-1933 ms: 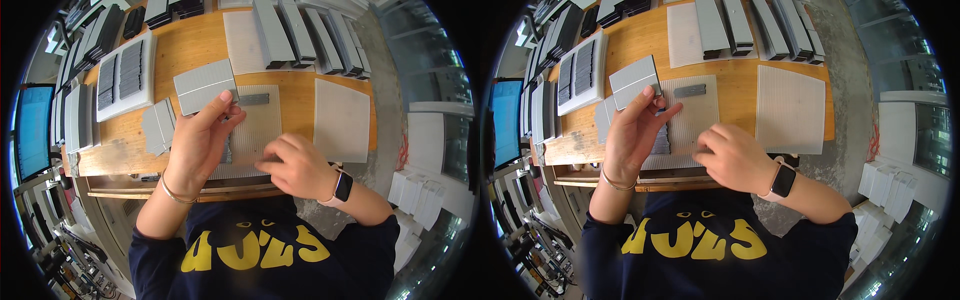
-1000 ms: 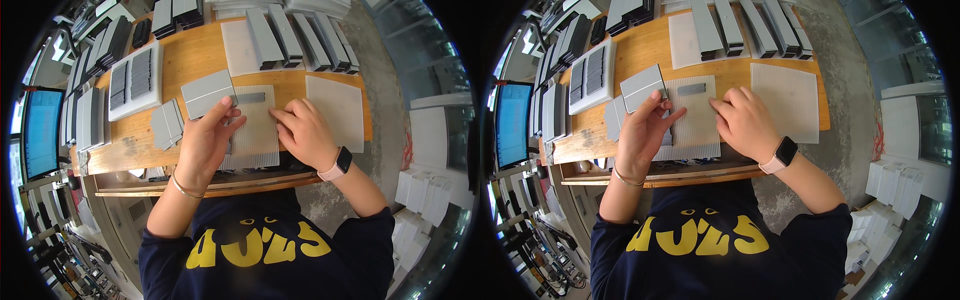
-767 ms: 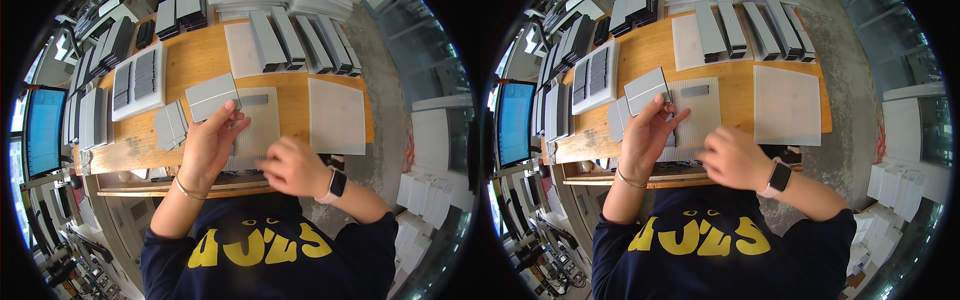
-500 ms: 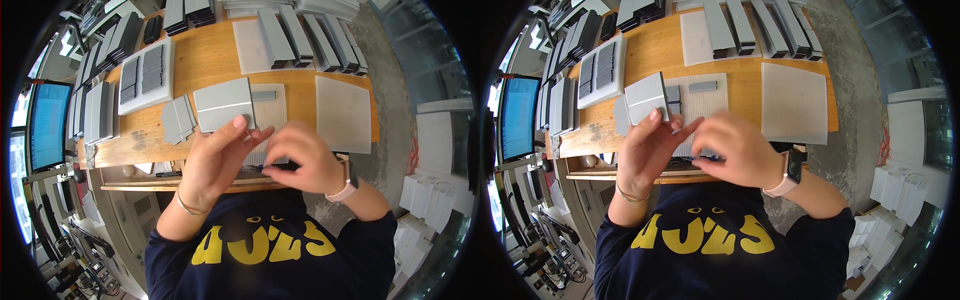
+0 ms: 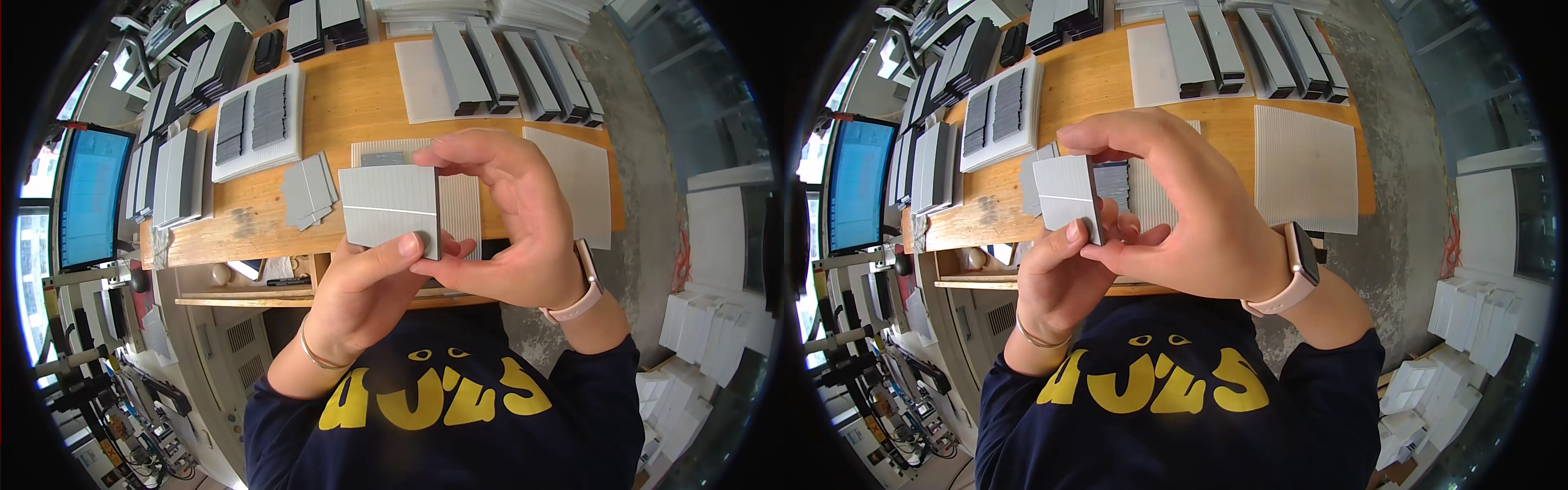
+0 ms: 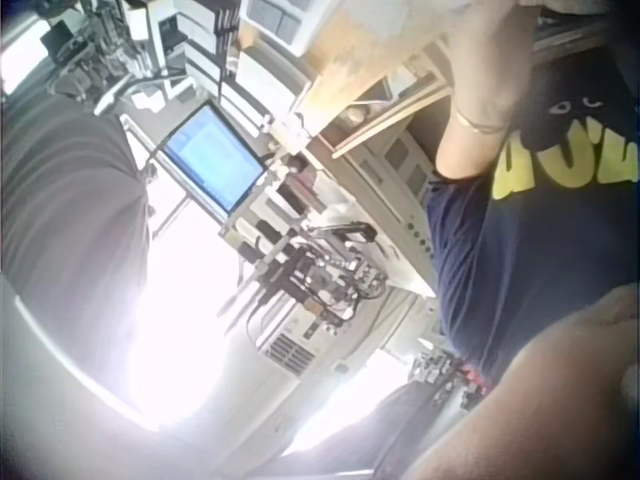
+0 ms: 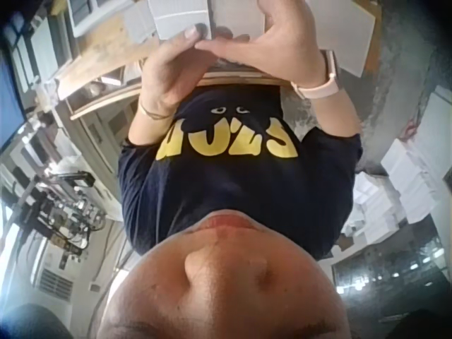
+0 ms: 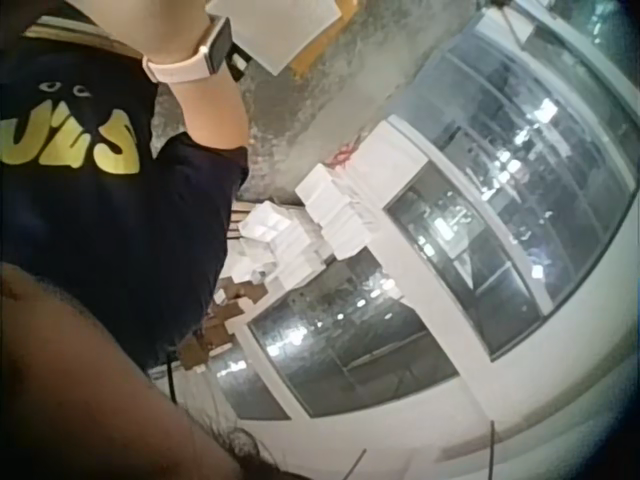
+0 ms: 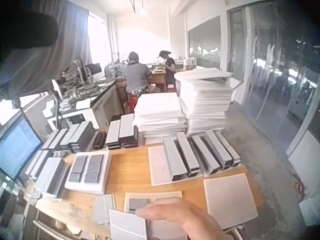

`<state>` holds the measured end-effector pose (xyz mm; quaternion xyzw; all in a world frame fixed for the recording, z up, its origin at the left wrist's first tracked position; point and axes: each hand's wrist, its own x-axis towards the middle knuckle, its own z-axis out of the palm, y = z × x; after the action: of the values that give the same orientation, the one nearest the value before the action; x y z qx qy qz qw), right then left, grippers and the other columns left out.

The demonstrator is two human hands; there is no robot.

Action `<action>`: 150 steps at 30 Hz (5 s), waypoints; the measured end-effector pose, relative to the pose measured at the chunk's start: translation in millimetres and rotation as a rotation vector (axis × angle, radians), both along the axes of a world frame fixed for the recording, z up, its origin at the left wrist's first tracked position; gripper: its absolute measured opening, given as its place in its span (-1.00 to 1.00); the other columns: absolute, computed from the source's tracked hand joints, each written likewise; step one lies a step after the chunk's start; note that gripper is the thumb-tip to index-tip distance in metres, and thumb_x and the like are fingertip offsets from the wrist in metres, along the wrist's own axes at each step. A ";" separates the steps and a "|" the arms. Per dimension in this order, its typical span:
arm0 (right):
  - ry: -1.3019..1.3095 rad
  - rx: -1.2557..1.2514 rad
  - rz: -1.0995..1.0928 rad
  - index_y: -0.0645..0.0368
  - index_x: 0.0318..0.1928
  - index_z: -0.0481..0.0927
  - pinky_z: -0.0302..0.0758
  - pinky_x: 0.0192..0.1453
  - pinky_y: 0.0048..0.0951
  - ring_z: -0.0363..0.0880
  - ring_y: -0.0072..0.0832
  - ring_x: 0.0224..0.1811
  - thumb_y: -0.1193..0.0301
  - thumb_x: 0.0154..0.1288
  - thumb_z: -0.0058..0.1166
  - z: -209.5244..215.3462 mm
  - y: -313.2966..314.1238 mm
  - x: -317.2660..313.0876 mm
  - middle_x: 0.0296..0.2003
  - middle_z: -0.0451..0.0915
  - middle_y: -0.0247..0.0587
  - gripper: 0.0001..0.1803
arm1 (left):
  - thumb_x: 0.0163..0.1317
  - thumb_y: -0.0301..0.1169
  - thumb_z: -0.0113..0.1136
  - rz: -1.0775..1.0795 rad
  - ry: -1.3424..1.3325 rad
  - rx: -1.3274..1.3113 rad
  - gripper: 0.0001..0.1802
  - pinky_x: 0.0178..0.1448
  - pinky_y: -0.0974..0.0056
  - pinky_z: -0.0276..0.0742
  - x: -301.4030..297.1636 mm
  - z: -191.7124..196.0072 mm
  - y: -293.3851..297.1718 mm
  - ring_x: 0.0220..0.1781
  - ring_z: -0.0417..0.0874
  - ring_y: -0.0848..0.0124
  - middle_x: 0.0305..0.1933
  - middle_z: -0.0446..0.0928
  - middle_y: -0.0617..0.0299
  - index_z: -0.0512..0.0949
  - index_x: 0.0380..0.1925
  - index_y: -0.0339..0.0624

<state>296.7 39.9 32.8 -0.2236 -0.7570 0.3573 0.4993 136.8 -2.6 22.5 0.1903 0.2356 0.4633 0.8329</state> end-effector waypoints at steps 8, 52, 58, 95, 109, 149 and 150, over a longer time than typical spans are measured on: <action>0.114 -0.096 0.157 0.25 0.07 0.17 0.33 0.09 -0.30 0.37 -0.32 0.03 0.62 -0.31 0.34 1.3 0.1 7.4 -0.07 0.37 -0.05 -0.16 | 0.04 -0.29 0.14 0.018 -0.121 0.010 -0.42 0.15 0.08 0.31 -8.7 0.3 -7.6 -0.06 0.47 0.18 -0.09 0.41 0.03 0.23 0.05 -0.27; 0.035 -1.212 0.218 0.31 -0.36 0.50 0.49 -0.27 -0.66 0.54 -0.62 -0.41 0.58 -0.03 0.19 -27.9 -9.5 -5.5 -0.44 0.56 -0.24 -0.82 | -0.08 -0.52 0.28 0.081 0.656 0.071 -0.80 -0.39 0.50 0.46 -36.9 -19.5 -3.4 -0.48 0.50 0.59 -0.46 0.54 0.26 0.54 -0.40 -0.32; 0.112 -1.263 0.244 0.32 -0.37 0.49 0.50 -0.30 -0.66 0.54 -0.60 -0.44 0.58 -0.04 0.19 -32.8 -13.1 -6.4 -0.46 0.55 -0.23 -0.81 | -0.08 -0.52 0.28 0.051 0.553 0.012 -0.79 -0.38 0.50 0.46 -37.0 -19.1 -5.0 -0.46 0.50 0.58 -0.44 0.53 0.26 0.53 -0.39 -0.32; 0.327 -1.349 0.311 0.35 -0.38 0.48 0.52 -0.33 -0.62 0.54 -0.56 -0.47 0.61 -0.04 0.17 -43.6 -14.5 -8.3 -0.47 0.54 -0.19 -0.83 | -0.05 -0.59 0.22 0.026 0.476 -0.097 -0.84 -0.42 0.51 0.35 -36.4 -14.8 -3.1 -0.49 0.43 0.62 -0.46 0.50 0.32 0.52 -0.39 -0.30; 0.242 -1.292 0.248 0.32 -0.36 0.47 0.47 -0.34 -0.62 0.48 -0.61 -0.49 0.55 0.01 0.16 -42.7 -3.2 -9.4 -0.49 0.52 -0.24 -0.83 | -0.05 -0.58 0.21 0.093 0.411 -0.088 -0.85 -0.40 0.48 0.36 -29.8 -27.7 7.9 -0.50 0.43 0.56 -0.46 0.51 0.27 0.51 -0.41 -0.31; 0.484 -1.437 0.331 0.15 -0.40 0.45 0.29 -0.38 -0.58 0.28 -0.58 -0.49 0.48 0.03 0.02 -53.6 -7.8 -12.9 -0.57 0.32 -0.41 -0.92 | 0.04 -0.57 0.13 0.322 0.489 -0.451 -0.80 -0.37 0.28 0.55 -184.6 -98.4 -33.7 -0.52 0.53 0.39 -0.43 0.49 0.18 0.40 -0.30 -0.27; 0.465 -1.434 0.335 0.14 -0.38 0.44 0.27 -0.39 -0.61 0.24 -0.59 -0.49 0.46 0.02 0.05 -53.6 -8.3 -13.0 -0.58 0.26 -0.45 -0.89 | 0.04 -0.57 0.13 0.318 0.485 -0.443 -0.80 -0.37 0.28 0.55 -183.0 -98.5 -32.2 -0.52 0.53 0.39 -0.43 0.49 0.18 0.40 -0.30 -0.27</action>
<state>283.7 31.6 -20.7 -0.2940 -0.2397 0.8690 0.3178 -46.2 -34.8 -76.0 0.0706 0.5477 0.4661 0.6912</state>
